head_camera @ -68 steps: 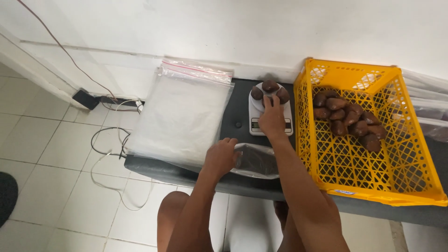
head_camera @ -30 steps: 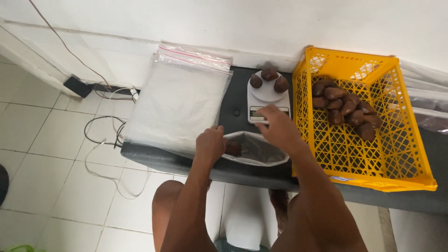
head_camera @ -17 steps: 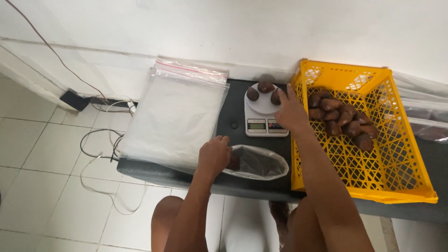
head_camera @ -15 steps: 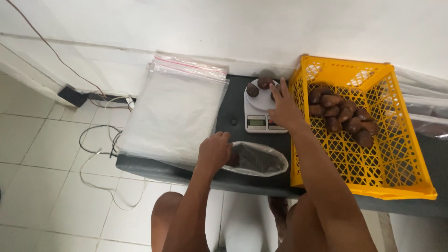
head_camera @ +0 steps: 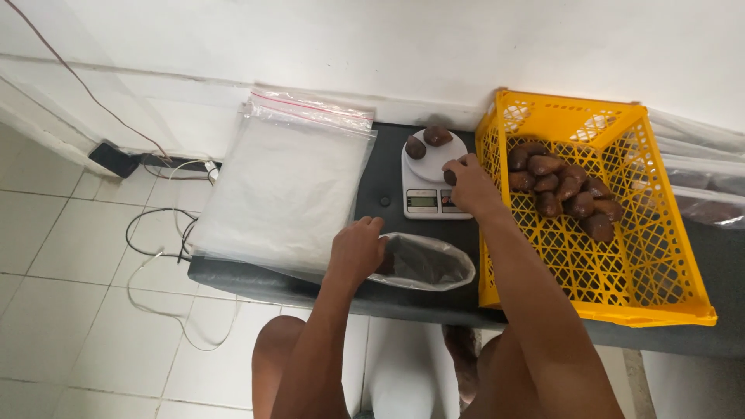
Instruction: Weighing individual fruits on a digital scale and placing them into plastic zip-lock bags.
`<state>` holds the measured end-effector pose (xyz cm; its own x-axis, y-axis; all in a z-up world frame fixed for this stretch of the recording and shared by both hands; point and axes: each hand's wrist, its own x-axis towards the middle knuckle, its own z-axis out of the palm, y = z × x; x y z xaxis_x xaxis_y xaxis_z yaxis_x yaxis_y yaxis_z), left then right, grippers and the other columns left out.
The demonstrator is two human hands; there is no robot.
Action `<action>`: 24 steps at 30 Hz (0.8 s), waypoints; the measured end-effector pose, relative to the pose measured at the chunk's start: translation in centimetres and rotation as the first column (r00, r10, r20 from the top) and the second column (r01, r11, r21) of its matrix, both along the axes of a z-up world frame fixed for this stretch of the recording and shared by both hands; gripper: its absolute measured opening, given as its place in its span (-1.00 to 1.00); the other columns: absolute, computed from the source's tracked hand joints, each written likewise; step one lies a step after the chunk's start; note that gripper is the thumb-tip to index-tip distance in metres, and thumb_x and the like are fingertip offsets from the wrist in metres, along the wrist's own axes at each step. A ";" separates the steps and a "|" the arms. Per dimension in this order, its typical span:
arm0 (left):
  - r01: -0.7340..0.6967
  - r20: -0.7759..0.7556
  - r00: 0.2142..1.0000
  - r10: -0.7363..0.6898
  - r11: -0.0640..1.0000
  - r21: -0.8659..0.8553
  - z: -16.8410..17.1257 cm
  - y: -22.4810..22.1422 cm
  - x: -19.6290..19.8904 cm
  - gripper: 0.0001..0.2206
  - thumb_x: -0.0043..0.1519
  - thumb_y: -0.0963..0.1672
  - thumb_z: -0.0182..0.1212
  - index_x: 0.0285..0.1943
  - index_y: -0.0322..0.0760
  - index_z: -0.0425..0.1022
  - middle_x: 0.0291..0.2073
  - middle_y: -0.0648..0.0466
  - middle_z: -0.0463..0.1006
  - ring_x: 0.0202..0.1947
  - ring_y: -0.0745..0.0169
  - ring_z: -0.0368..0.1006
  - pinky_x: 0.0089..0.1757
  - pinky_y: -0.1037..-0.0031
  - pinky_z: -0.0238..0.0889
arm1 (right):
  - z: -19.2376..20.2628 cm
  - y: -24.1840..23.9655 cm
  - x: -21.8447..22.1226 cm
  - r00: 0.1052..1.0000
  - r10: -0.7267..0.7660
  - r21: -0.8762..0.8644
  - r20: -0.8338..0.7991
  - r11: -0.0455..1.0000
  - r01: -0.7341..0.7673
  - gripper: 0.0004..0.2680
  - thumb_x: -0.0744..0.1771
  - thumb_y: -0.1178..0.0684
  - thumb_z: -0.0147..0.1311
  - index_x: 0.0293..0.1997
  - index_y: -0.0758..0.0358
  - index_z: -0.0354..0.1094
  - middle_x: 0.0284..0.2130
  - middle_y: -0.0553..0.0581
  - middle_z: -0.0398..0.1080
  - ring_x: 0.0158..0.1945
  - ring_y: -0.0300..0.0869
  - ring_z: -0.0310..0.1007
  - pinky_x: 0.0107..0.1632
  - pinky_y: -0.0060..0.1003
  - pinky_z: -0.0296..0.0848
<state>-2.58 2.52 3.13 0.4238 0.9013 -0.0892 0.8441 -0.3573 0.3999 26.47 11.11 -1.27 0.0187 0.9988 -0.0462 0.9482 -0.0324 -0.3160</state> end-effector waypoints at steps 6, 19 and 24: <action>0.003 0.044 0.999 -0.004 1.000 0.019 0.3 0.2 0.0 -0.71 0.33 -0.08 0.13 0.15 -0.29 0.53 -0.19 -0.07 0.60 -0.14 -0.04 0.60 -0.08 0.17 0.48 | 8.4 -4.7 -2.5 0.925 -0.075 0.081 -0.372 0.990 0.113 -0.61 0.36 -0.04 0.17 0.35 0.13 0.26 0.08 0.42 0.35 0.04 0.27 0.50 -0.04 0.03 0.54; 0.062 0.108 0.992 -0.064 0.998 0.022 0.5 0.3 1.7 -0.65 0.28 -0.25 0.06 0.25 -0.29 0.48 -0.13 -0.10 0.59 -0.10 -0.08 0.60 -0.09 0.15 0.51 | 9.2 -14.5 -8.6 0.968 0.250 -0.209 0.001 0.947 -0.244 -0.60 0.30 -0.11 0.22 0.24 0.18 0.31 -0.03 0.30 0.49 0.05 0.12 0.54 0.03 -0.03 0.55; 0.102 0.130 0.986 -0.106 0.994 0.034 -1.0 0.3 2.8 -0.68 0.29 -0.25 0.02 0.22 -0.31 0.50 -0.17 -0.11 0.58 -0.16 -0.10 0.61 -0.13 0.16 0.51 | 5.0 -15.0 -9.4 0.939 0.329 -0.220 0.099 0.928 -0.302 -0.61 0.32 -0.12 0.13 0.26 0.19 0.27 -0.02 0.22 0.44 0.08 0.01 0.49 0.08 -0.13 0.52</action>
<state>0.26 2.81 2.14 0.5218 0.8531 -0.0032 0.7427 -0.4525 0.4937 17.05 -3.91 3.69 -0.2760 0.9246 -0.2626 0.9522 0.2259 -0.2056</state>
